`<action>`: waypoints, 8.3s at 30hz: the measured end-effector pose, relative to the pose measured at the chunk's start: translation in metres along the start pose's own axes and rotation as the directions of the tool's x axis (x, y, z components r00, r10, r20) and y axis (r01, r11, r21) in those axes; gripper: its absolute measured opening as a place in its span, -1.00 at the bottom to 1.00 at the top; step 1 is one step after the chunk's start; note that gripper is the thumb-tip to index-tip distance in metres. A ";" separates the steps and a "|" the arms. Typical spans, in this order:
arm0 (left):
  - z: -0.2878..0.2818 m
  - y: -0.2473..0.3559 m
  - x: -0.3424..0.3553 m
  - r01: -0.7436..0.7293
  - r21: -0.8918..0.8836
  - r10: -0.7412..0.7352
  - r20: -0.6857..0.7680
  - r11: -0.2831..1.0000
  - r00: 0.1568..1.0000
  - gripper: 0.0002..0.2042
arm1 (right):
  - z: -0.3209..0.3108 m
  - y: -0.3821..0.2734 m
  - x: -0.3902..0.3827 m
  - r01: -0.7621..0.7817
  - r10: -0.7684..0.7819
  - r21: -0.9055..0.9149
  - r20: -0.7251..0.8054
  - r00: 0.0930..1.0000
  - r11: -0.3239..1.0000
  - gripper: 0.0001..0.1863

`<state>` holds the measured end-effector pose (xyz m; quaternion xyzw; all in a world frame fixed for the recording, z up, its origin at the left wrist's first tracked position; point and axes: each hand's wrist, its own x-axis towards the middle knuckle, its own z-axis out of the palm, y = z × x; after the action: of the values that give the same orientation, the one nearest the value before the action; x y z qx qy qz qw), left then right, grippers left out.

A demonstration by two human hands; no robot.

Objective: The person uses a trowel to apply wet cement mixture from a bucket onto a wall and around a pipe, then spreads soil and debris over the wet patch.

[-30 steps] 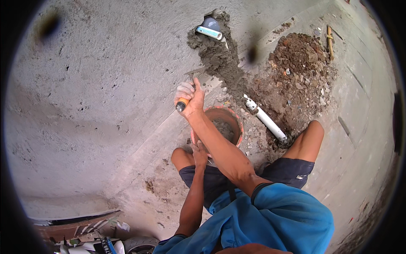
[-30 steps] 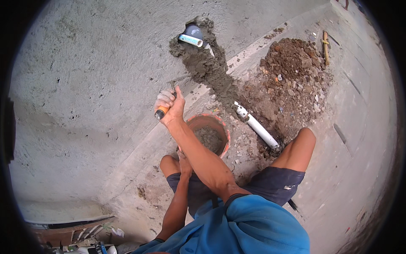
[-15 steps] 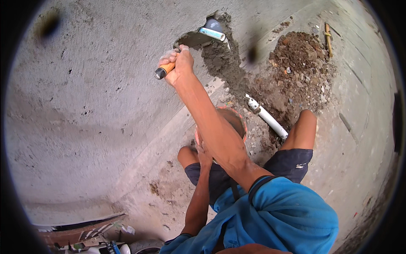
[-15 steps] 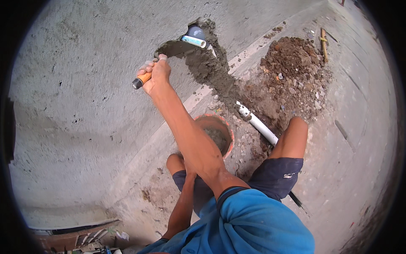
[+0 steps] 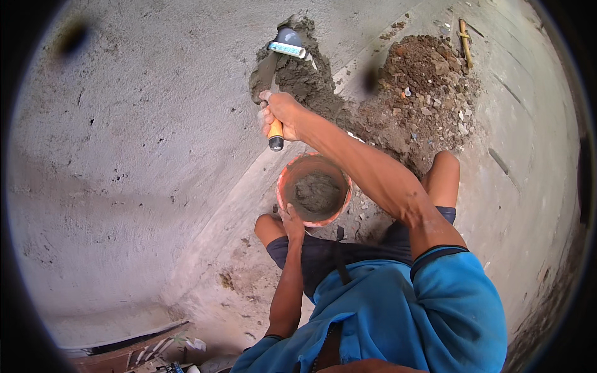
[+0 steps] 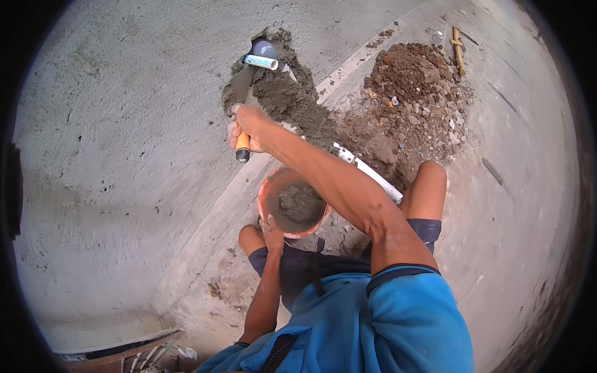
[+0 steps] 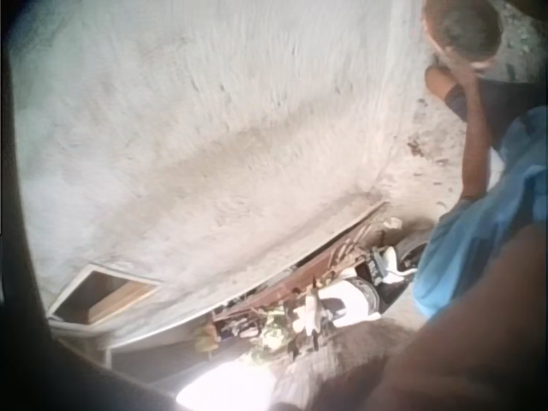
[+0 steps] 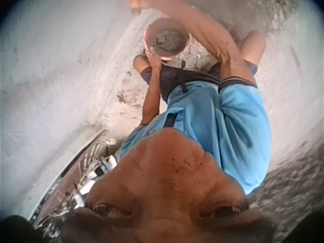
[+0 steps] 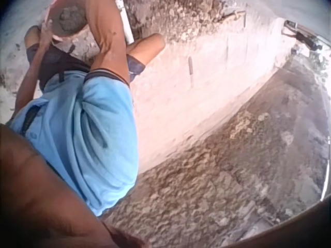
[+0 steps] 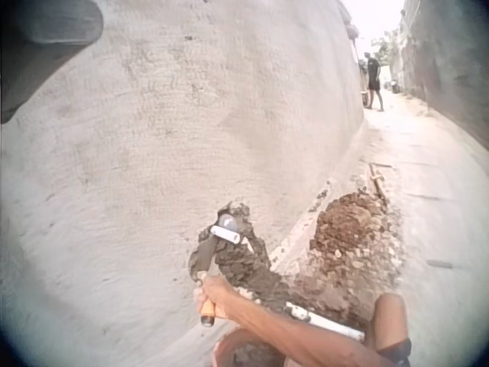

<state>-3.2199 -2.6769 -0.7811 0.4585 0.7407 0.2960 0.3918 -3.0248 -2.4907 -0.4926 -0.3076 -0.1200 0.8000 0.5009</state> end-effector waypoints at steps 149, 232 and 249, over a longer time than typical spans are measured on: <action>-0.009 0.049 0.011 0.409 -0.361 -0.318 0.285 0.838 0.904 0.09 | -0.127 -0.001 -0.017 0.765 -0.924 -0.573 -0.375 0.075 0.295 -0.62; -0.020 0.095 0.014 -0.081 -0.189 0.095 0.066 0.979 0.993 -0.18 | -0.078 0.030 -0.196 0.801 -0.815 0.216 -0.039 0.578 0.558 -0.53; -0.010 0.051 -0.003 0.032 -0.297 -0.017 0.054 0.954 0.998 -0.25 | 0.063 0.096 -0.090 0.774 -0.735 -0.453 0.312 0.602 0.442 -0.56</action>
<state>-3.2051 -2.6602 -0.7345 0.3923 0.6830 0.3877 0.4788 -3.1052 -2.6076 -0.4577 -0.3227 -0.4839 0.4323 0.6890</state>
